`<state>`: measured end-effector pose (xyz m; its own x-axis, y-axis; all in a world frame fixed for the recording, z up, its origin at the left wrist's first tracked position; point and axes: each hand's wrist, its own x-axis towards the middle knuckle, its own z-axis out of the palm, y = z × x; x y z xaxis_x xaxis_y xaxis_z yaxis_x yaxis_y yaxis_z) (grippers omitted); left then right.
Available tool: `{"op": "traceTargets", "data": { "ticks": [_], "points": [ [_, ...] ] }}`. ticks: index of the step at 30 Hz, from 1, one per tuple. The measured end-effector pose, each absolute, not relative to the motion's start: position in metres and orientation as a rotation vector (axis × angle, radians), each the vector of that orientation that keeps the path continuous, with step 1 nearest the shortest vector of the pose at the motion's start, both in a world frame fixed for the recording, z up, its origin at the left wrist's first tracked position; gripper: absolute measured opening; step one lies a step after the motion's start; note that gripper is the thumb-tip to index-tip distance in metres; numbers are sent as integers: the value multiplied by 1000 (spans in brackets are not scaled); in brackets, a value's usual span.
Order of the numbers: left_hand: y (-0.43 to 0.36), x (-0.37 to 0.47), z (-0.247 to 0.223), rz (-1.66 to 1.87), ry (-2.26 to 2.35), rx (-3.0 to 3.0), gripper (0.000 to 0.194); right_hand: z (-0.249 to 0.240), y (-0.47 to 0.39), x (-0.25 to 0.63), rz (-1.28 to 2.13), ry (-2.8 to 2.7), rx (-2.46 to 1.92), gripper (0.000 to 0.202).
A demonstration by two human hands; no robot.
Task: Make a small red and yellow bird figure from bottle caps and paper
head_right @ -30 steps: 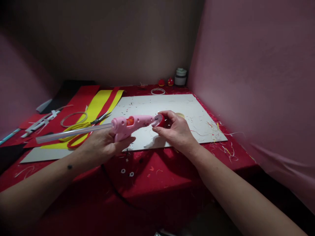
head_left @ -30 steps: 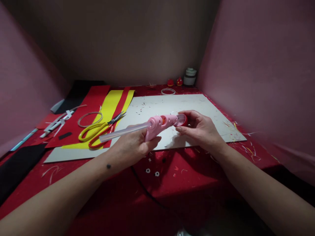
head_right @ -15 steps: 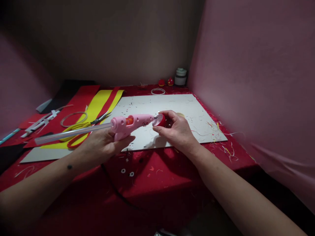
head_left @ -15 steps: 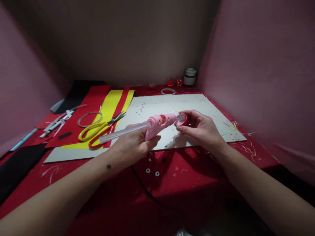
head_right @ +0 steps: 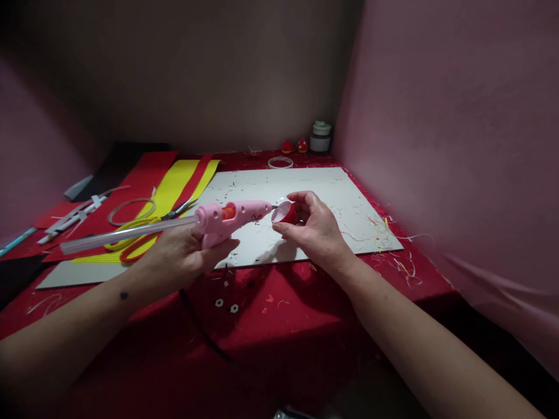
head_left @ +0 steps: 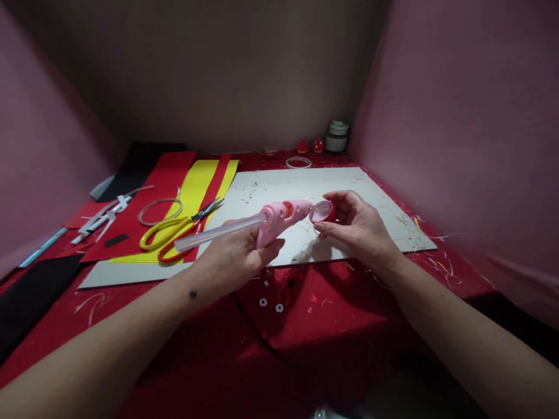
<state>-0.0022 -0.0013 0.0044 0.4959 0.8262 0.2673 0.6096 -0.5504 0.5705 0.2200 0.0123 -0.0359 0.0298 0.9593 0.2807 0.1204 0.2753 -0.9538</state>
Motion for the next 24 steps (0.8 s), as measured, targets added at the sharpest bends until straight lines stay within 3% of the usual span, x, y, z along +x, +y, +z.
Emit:
{"op": "traceTargets", "data": {
  "ticks": [14, 17, 21, 24],
  "points": [
    [-1, -3, 13, 711, 1136, 2203, 50, -30, 8, 218, 1003, -1343, -1012, 41],
    [-1, -3, 12, 755, 1136, 2130, 43, -32, 10, 219, 1063, -1311, -976, 40],
    [-1, -3, 10, 763, 1187, 2052, 13, -35, 12, 222, 1128, -1295, -902, 38],
    [-2, -3, 11, 727, 1216, 2029, 18, -34, 11, 222, 1164, -1272, -879, 38]
  ]
}}
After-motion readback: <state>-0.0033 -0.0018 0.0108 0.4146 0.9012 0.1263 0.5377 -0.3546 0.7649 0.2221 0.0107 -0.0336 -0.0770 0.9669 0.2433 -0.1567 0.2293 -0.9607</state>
